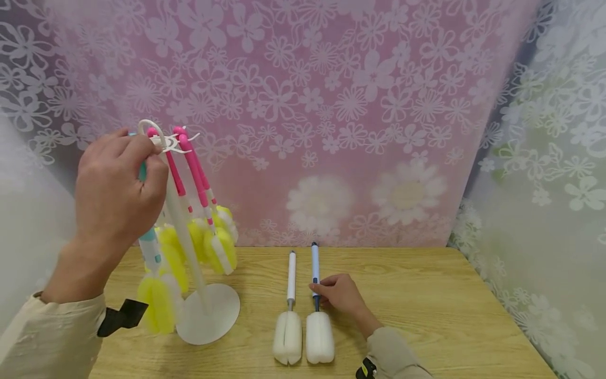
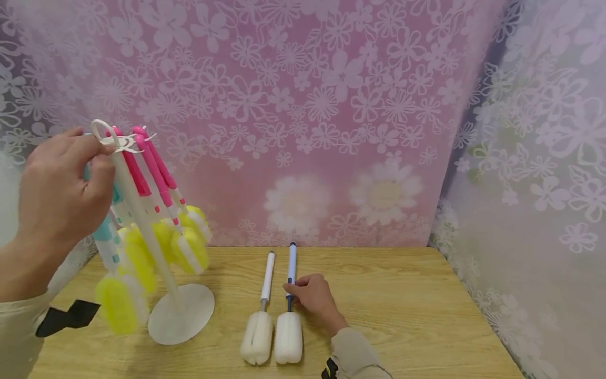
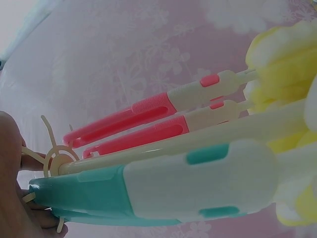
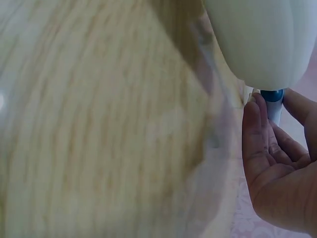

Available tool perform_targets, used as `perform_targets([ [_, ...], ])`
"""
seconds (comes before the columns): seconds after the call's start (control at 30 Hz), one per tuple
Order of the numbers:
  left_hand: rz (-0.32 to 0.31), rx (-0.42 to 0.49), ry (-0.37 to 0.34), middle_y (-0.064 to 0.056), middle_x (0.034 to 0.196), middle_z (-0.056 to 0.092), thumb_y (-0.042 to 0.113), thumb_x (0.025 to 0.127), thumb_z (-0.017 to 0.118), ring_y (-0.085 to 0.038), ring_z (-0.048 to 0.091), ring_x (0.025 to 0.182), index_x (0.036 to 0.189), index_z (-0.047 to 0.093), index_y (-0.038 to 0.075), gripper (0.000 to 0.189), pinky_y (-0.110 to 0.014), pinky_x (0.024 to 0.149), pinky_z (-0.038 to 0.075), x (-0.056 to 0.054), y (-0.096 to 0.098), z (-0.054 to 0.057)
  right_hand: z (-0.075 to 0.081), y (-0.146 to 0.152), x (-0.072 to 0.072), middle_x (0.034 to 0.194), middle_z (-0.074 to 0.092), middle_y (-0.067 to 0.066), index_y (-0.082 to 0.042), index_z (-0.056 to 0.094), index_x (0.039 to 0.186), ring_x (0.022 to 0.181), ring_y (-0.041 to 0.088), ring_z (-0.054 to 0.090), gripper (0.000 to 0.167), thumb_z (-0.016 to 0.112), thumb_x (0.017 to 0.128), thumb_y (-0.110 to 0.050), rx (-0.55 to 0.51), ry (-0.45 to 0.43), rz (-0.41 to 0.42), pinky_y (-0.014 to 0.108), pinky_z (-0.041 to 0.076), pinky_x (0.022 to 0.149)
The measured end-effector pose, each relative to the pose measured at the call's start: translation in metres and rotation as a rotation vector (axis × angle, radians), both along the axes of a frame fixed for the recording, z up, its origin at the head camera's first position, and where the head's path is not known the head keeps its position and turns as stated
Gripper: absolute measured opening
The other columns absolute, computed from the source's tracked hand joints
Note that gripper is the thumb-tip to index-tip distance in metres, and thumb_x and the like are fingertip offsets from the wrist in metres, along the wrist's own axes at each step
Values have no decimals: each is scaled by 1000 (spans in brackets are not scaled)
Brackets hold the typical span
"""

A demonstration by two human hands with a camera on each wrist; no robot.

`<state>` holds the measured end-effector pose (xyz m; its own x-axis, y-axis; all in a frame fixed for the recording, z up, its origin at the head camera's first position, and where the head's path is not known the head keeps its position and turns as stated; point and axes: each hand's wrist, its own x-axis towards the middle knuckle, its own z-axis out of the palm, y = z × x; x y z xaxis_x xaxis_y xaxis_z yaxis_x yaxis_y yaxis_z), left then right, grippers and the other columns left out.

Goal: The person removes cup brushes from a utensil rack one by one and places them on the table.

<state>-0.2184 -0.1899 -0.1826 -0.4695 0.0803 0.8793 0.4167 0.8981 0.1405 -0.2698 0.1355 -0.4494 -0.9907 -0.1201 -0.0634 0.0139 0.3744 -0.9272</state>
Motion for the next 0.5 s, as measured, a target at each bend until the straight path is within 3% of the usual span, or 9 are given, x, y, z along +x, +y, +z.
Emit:
perform_targets([
  [0.5, -9, 16, 9, -25, 99, 65, 21, 90, 42, -41, 49, 119, 99, 66, -4, 35, -50, 108, 27, -2, -1, -1, -13, -5, -6, 75, 69, 7, 6, 70, 96, 66, 17, 67, 28, 69, 88, -21, -19, -47, 34, 31, 56, 61],
])
